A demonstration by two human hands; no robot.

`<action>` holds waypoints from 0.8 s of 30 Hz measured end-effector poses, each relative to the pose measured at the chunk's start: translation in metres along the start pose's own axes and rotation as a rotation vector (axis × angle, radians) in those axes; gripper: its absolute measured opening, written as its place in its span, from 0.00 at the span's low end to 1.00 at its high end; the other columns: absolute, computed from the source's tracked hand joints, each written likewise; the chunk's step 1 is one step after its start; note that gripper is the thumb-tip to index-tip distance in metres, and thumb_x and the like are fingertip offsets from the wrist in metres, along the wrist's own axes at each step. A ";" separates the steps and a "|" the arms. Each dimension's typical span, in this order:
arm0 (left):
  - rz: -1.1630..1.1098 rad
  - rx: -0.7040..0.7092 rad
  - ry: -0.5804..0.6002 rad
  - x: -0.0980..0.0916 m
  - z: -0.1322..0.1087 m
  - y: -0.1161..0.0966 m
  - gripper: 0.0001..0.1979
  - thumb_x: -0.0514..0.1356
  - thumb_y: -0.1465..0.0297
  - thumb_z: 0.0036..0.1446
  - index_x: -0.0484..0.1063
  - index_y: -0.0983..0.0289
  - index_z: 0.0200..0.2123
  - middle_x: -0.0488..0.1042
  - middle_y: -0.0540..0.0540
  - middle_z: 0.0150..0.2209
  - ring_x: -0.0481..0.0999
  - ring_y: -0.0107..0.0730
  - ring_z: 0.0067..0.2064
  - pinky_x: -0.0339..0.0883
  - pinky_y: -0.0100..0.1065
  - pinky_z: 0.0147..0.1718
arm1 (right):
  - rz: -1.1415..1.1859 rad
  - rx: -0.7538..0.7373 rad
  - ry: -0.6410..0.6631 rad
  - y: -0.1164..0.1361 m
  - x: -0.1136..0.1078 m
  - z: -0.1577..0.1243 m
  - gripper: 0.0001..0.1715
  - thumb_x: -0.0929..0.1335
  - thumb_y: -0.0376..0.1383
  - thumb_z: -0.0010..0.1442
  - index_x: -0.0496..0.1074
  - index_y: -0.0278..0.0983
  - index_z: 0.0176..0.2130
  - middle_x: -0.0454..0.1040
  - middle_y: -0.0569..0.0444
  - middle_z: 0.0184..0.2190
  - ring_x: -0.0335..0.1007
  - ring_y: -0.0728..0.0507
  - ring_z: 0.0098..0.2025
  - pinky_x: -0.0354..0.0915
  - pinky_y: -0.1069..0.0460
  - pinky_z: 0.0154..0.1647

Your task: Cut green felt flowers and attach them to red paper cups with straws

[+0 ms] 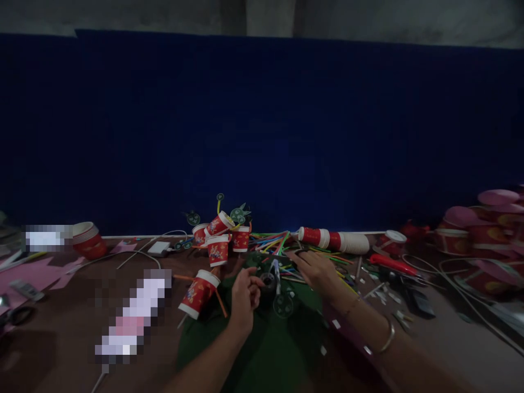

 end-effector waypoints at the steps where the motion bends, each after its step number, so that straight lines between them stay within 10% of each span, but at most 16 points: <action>1: -0.057 -0.032 -0.004 0.000 0.001 -0.001 0.24 0.51 0.48 0.49 0.64 0.64 0.32 0.67 0.47 0.20 0.51 0.16 0.13 0.38 0.22 0.11 | 0.020 -0.042 -0.021 0.004 0.002 -0.005 0.23 0.57 0.30 0.62 0.62 0.36 0.56 0.71 0.46 0.41 0.64 0.41 0.43 0.57 0.49 0.44; 8: -0.102 -0.036 -0.048 -0.007 0.007 0.000 0.17 0.65 0.63 0.38 0.59 0.63 0.23 0.57 0.40 0.13 0.53 0.15 0.12 0.42 0.21 0.11 | 0.182 -0.047 -0.088 0.006 0.005 -0.016 0.23 0.59 0.29 0.59 0.65 0.38 0.53 0.72 0.47 0.38 0.65 0.41 0.42 0.60 0.47 0.44; 12: -0.045 0.066 -0.089 -0.007 0.006 -0.003 0.16 0.65 0.62 0.39 0.61 0.63 0.25 0.55 0.38 0.13 0.54 0.15 0.12 0.41 0.20 0.10 | 0.596 0.376 -0.173 0.002 0.006 -0.011 0.20 0.63 0.31 0.55 0.66 0.37 0.49 0.71 0.47 0.42 0.65 0.41 0.46 0.62 0.46 0.46; 15: 0.008 0.104 -0.122 -0.007 0.005 -0.004 0.17 0.65 0.60 0.40 0.62 0.63 0.26 0.56 0.39 0.14 0.55 0.15 0.12 0.42 0.20 0.10 | 1.178 0.643 -0.024 0.023 0.026 -0.009 0.19 0.67 0.40 0.51 0.64 0.35 0.43 0.71 0.53 0.29 0.69 0.45 0.31 0.66 0.51 0.29; 18: 0.035 0.090 -0.155 -0.010 0.005 -0.002 0.17 0.65 0.58 0.40 0.64 0.63 0.26 0.57 0.40 0.16 0.56 0.15 0.13 0.47 0.20 0.12 | 1.571 0.612 0.242 0.062 0.040 -0.008 0.20 0.68 0.46 0.51 0.63 0.36 0.38 0.67 0.59 0.22 0.65 0.49 0.21 0.58 0.57 0.16; 24: 0.024 0.077 -0.116 -0.009 0.002 -0.001 0.16 0.66 0.60 0.40 0.66 0.64 0.26 0.65 0.44 0.20 0.65 0.20 0.20 0.57 0.22 0.18 | 1.693 0.558 0.184 0.083 0.036 -0.011 0.22 0.69 0.49 0.50 0.63 0.36 0.36 0.66 0.60 0.22 0.64 0.51 0.21 0.56 0.59 0.15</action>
Point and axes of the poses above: each hand's wrist, its own z-axis towards the middle knuckle, its own x-axis out of the palm, y = z × x, the point moved 4 cm from there along z, towards the middle knuckle
